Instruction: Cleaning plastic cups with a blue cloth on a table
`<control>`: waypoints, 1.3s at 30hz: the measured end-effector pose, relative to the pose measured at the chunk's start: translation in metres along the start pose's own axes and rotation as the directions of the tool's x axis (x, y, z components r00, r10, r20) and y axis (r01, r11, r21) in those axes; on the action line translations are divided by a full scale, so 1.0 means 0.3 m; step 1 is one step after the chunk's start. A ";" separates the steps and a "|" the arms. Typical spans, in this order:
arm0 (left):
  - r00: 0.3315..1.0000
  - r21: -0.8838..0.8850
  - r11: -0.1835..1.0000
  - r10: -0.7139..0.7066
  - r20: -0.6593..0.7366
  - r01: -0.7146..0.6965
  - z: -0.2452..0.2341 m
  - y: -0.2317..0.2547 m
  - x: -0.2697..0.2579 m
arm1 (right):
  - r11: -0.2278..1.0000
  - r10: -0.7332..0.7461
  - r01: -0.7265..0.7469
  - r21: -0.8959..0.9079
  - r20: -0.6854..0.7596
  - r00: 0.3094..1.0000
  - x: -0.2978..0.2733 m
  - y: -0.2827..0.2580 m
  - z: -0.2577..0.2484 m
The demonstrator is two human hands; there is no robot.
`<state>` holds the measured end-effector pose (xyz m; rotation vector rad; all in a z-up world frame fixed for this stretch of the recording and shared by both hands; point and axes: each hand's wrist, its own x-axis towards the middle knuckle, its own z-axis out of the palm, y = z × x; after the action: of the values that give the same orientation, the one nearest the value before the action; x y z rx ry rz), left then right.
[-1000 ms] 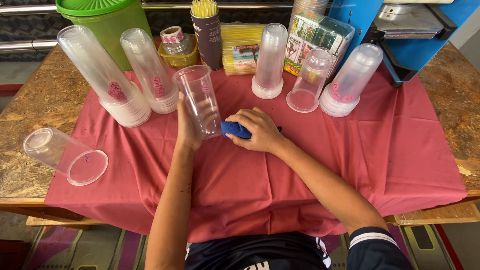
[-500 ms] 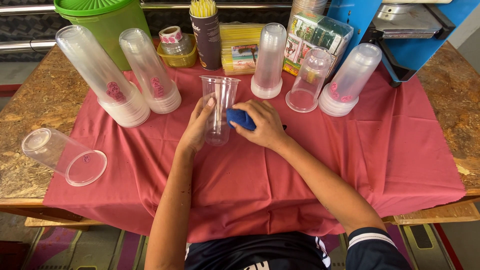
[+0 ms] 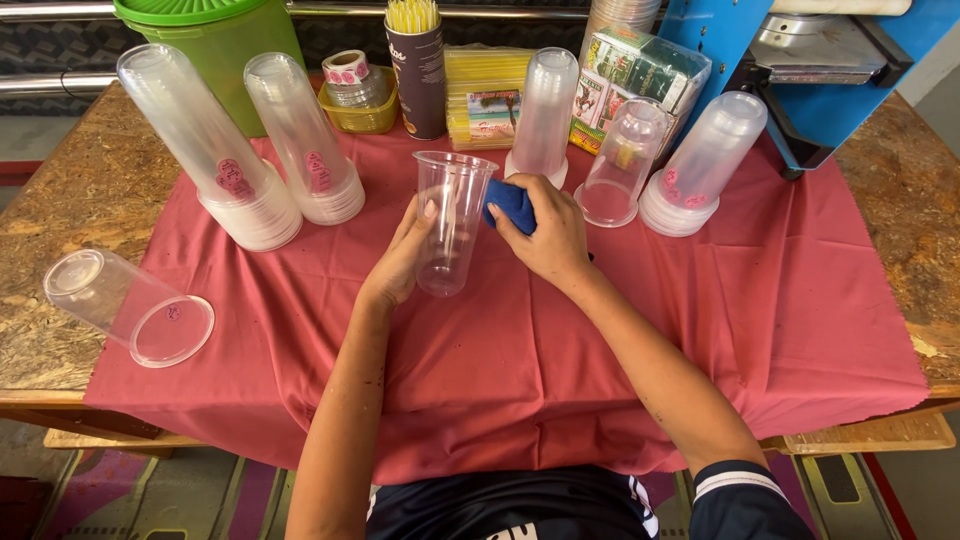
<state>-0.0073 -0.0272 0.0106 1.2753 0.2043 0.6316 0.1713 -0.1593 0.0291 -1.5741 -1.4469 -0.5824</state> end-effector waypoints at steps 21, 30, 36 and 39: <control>1.000 -0.320 0.947 -0.022 -0.021 0.015 -0.044 0.024 0.043 | 0.991 -0.107 0.060 0.116 0.465 0.879 -0.004 -0.074 -0.009; 0.993 -0.091 0.991 -0.102 -0.054 0.097 -0.034 0.019 0.038 | 0.989 -0.130 0.103 0.107 0.293 0.947 -0.029 -0.033 0.021; 0.982 0.006 0.989 -0.147 -0.120 0.149 0.009 0.062 0.027 | 0.982 -0.160 0.141 0.125 0.159 0.974 -0.034 0.007 0.043; 0.979 0.011 0.988 -0.152 -0.137 0.155 -0.068 -0.058 0.074 | 0.964 -0.175 0.147 0.223 0.113 0.978 -0.019 0.006 0.034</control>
<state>0.0067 -0.0008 -0.0073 1.2252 0.4197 0.5844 0.1695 -0.1534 0.0189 -1.3549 -1.6900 -0.4055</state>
